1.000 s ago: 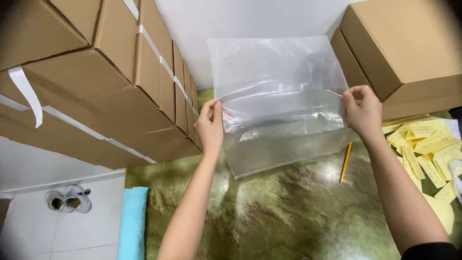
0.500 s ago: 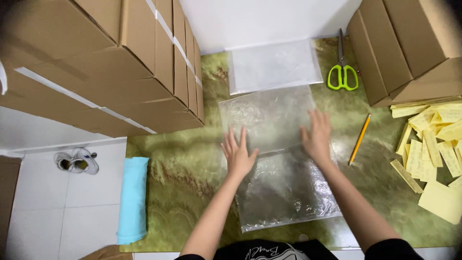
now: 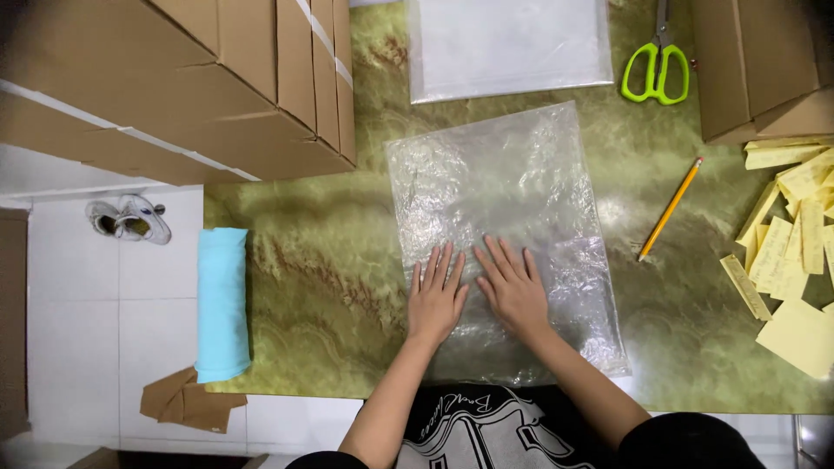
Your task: The person wraps a rolled blue cloth in a clear plastic bag, places it inside a cardboard box, and then secures the box by tying a white ribbon around it in a cross pattern.
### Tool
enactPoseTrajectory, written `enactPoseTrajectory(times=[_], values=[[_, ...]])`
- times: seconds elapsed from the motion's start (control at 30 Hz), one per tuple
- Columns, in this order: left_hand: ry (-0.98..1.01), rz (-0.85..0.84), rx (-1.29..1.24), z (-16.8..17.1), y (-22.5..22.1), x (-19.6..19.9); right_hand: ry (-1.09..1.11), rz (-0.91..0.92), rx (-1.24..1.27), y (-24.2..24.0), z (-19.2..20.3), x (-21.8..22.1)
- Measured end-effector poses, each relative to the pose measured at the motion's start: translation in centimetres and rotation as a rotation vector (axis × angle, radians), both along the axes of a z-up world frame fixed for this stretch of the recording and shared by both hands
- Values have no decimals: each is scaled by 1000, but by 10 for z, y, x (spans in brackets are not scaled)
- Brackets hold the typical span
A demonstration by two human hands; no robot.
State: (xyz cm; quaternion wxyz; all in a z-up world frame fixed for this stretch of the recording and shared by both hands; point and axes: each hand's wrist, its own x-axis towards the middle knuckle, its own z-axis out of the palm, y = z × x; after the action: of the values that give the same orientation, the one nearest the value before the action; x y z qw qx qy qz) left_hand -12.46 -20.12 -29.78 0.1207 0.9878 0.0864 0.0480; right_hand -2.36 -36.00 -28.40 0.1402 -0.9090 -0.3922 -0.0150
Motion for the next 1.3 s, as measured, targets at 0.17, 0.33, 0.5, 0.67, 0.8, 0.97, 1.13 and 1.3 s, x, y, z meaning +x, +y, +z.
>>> enactPoseTrajectory(times=[0.17, 0.33, 0.5, 0.67, 0.8, 0.97, 1.13, 1.3], values=[[27, 27, -10, -1, 6, 25, 36, 11, -47, 5, -6, 38], [201, 65, -67, 6, 13, 59, 110, 3, -74, 15, 1, 79], [254, 119, -68, 14, 16, 61, 195, -22, -101, 9, 9, 98], [281, 133, -108, 18, 28, 42, 186, -204, -39, -54, 9, 102], [205, 142, -272, 18, 40, 25, 103, -386, -14, -124, -3, 99], [121, 58, -367, 16, 26, -21, 42, -443, -34, -141, -18, 55], [-94, -145, -252, -19, -3, -82, 220, -370, -29, -82, 8, -52], [-176, -229, -403, -30, -11, -118, 263, -148, 99, -43, -1, -132]])
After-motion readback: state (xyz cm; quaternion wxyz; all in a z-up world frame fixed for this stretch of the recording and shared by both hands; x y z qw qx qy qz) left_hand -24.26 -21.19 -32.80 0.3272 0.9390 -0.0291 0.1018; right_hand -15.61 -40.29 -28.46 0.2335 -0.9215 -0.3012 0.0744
